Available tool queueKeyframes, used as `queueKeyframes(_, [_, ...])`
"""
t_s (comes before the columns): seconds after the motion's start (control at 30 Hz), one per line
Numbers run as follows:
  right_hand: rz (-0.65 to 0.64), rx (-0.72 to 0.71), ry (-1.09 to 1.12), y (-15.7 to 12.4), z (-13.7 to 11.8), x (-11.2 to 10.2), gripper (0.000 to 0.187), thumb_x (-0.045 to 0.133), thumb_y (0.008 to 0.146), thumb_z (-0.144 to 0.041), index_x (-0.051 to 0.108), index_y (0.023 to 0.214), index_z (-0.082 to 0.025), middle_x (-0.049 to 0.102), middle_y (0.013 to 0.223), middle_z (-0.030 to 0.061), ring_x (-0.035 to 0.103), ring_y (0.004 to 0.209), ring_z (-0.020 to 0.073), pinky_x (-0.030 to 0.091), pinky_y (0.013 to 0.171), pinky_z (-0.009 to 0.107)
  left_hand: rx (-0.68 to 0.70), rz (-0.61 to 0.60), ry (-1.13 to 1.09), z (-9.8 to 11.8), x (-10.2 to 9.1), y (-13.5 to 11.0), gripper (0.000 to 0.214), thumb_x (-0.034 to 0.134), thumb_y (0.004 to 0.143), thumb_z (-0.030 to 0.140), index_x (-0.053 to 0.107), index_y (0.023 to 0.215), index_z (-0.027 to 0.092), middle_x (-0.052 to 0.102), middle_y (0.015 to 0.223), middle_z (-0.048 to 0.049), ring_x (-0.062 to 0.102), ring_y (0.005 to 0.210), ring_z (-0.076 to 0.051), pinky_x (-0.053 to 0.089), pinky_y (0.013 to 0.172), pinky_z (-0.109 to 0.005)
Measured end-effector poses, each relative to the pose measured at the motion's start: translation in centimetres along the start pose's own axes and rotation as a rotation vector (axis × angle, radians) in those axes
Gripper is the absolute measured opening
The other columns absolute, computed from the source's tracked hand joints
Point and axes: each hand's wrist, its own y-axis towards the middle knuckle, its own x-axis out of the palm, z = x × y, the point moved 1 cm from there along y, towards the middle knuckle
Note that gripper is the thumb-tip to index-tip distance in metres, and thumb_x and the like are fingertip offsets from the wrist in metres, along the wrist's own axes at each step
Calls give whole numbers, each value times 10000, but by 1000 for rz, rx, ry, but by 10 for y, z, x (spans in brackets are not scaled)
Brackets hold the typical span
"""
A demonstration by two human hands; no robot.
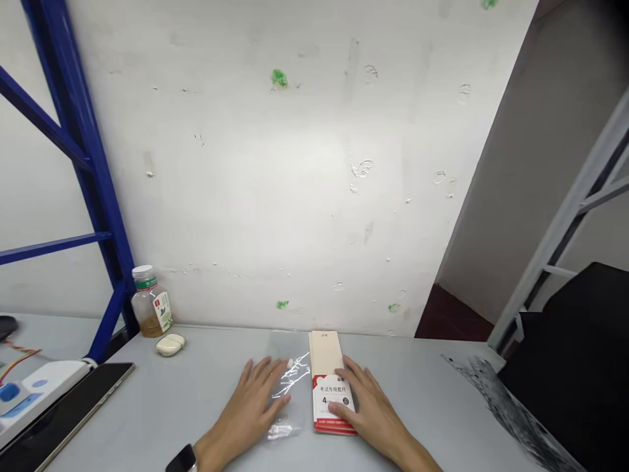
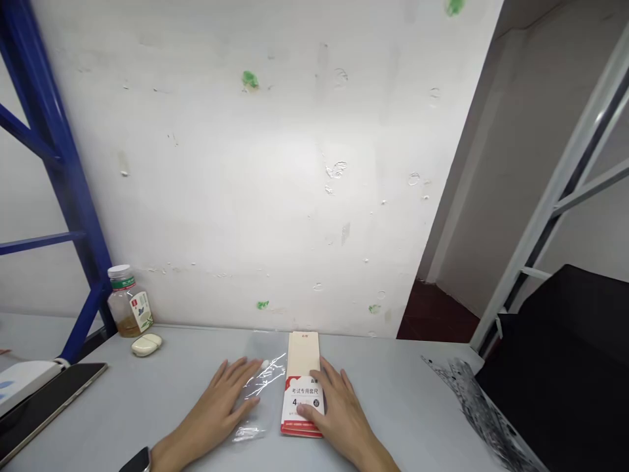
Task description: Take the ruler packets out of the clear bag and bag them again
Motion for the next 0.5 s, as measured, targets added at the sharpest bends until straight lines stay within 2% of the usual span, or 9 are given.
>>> queueKeyframes(0.1, [1, 16, 20, -2, -1, 0, 527, 608, 779, -516, 558, 1255, -297, 238, 1602, -1, 226, 1452, 330, 175, 1184, 514, -14, 87, 20, 1, -1, 2, 382, 388, 995, 434, 517, 1338, 327, 612, 1319, -22, 515, 1239, -271, 330, 1100, -527])
queueKeyframes(0.23, [73, 42, 177, 1, 3, -1, 214, 599, 775, -365, 600, 961, -258, 178, 1612, 1, 386, 1367, 296, 426, 1008, 403, -16, 142, 36, 5, -6, 4, 247, 420, 979, 349, 624, 1104, 289, 667, 1091, -22, 580, 1044, -235, 458, 916, -414])
queueKeyframes(0.3, [120, 50, 297, 4, 8, -2, 146, 587, 782, -361, 578, 850, -233, 159, 1610, 30, 506, 1252, 284, 485, 894, 360, -41, 139, 61, 8, -8, 4, 235, 419, 977, 350, 633, 1032, 270, 661, 1021, -27, 586, 985, -236, 458, 874, -407])
queueKeyframes(0.37, [170, 55, 398, 6, 12, -6, 183, 581, 793, -404, 569, 797, -221, 154, 1602, 53, 628, 1024, 240, 509, 810, 350, -70, 125, 96, 10, -9, 4, 246, 413, 978, 364, 635, 984, 258, 650, 980, -34, 586, 946, -241, 448, 860, -412])
queueKeyframes(0.43, [209, 56, 440, 6, 12, -10, 223, 574, 799, -443, 578, 773, -221, 245, 1558, 67, 637, 795, 175, 513, 745, 348, -86, 105, 131, 11, -8, 4, 234, 425, 972, 363, 634, 973, 257, 640, 972, -41, 581, 935, -250, 439, 857, -417])
queueKeyframes(0.5, [228, 44, 425, 5, 11, -13, 220, 561, 809, -442, 589, 757, -230, 483, 1363, 72, 605, 750, 170, 499, 730, 335, -85, 83, 151, 11, -6, 4, 204, 449, 961, 343, 632, 989, 258, 630, 977, -44, 574, 934, -256, 435, 851, -421])
